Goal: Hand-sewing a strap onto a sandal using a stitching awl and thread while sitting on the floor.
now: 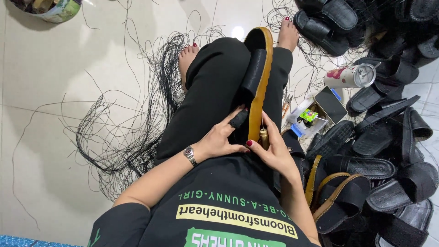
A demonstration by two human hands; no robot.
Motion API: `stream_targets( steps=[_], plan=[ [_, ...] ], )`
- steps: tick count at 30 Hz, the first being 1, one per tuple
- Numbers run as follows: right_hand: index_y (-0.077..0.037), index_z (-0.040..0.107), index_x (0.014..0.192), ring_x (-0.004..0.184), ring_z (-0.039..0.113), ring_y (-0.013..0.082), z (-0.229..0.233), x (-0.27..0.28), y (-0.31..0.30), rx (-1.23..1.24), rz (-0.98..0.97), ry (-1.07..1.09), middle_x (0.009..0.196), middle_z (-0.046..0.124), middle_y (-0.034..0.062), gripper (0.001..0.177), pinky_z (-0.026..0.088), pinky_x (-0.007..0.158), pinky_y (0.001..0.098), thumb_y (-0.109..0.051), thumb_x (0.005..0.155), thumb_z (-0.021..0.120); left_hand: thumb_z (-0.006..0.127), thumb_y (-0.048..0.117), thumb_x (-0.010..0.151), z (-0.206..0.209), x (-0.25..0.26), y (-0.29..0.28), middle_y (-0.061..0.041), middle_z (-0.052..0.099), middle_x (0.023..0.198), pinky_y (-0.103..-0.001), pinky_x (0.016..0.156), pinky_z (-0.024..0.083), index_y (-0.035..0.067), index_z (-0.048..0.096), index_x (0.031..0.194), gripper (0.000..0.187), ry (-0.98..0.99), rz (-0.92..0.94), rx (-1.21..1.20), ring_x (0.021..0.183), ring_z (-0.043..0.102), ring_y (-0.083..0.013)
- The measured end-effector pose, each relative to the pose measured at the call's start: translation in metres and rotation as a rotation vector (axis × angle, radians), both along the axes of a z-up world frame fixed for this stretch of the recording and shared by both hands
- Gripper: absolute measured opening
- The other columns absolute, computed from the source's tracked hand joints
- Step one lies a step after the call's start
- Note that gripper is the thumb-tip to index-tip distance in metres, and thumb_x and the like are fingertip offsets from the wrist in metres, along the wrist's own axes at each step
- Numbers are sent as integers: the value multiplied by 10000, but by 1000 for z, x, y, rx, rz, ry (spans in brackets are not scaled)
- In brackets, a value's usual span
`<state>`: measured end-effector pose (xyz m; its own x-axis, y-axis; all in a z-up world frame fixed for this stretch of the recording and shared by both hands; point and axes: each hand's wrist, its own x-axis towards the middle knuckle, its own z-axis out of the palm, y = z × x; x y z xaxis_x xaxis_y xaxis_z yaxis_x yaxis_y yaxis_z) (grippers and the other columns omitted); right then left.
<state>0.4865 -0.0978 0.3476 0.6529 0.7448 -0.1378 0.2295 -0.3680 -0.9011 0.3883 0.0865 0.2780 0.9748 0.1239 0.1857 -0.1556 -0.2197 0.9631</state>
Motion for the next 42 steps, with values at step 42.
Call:
stream_targets(
  steps=[42],
  plan=[
    [-19, 336, 1551, 1318, 492, 497, -6, 1, 0, -34, 8, -28, 1383, 522, 278, 922, 381, 1082, 599, -230, 808, 839, 930, 256, 672, 14, 1, 1, -236, 383, 1571, -483, 1165, 366, 12, 390, 1533, 1046, 61, -23, 14, 1427, 393, -382]
  ],
)
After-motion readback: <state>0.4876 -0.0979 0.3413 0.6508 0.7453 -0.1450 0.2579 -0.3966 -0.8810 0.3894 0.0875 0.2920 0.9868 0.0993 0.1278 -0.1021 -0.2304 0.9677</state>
